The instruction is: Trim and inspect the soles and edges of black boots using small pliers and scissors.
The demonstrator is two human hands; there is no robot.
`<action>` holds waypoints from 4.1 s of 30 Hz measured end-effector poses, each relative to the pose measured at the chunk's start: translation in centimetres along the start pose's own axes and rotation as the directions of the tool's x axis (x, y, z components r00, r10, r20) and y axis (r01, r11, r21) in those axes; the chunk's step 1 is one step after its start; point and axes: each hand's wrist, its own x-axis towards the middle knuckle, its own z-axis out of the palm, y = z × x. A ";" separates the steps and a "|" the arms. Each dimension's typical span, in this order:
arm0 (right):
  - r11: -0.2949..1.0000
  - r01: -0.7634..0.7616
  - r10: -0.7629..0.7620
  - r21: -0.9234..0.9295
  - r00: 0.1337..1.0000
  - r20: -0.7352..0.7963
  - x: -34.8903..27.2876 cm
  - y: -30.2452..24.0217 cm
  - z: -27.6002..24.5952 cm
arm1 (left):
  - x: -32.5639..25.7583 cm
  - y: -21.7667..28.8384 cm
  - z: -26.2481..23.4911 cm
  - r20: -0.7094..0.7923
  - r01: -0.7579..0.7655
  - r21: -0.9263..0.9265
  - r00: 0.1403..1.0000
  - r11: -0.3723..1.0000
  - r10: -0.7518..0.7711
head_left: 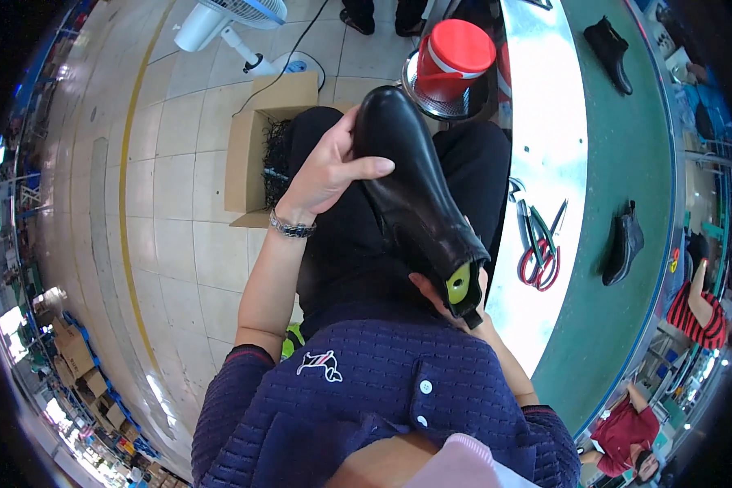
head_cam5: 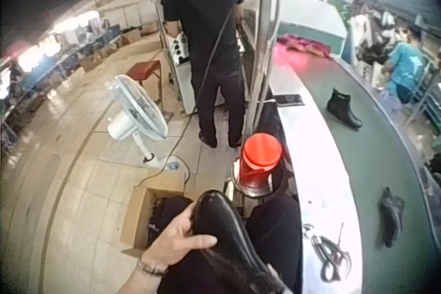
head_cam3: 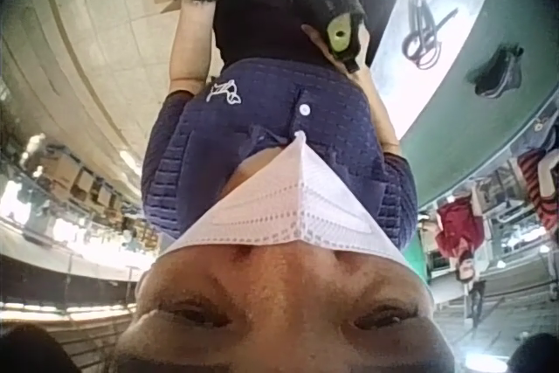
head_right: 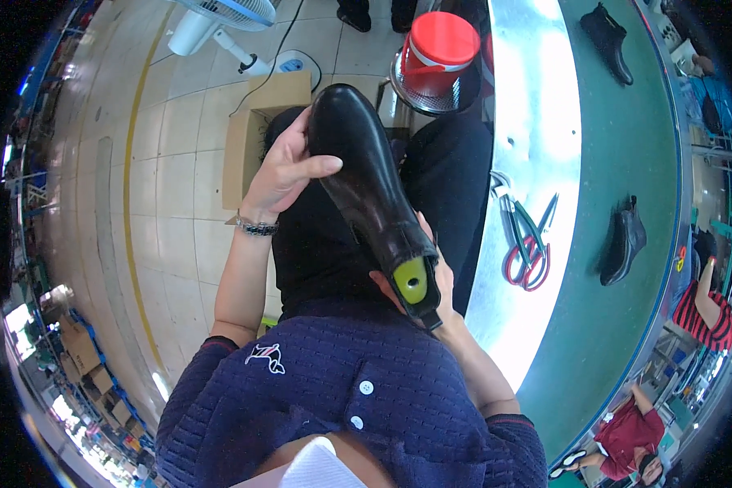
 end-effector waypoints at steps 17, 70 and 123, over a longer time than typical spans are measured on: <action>0.977 -0.097 0.103 0.189 0.994 -0.024 0.3 -0.7 -1.1 | 1.9 0.1 3.3 -0.144 -0.170 0.306 0.964 0.937 0.222; 0.790 -0.389 -0.010 -0.474 0.764 -0.645 44.8 30.6 -36.0 | 4.7 -9.6 -7.3 -0.383 0.469 0.868 0.841 -0.161 0.381; 0.835 -0.073 -0.010 0.545 0.989 0.147 13.8 -2.9 -8.0 | -3.7 -5.6 1.7 0.146 -0.085 0.310 0.988 0.947 0.041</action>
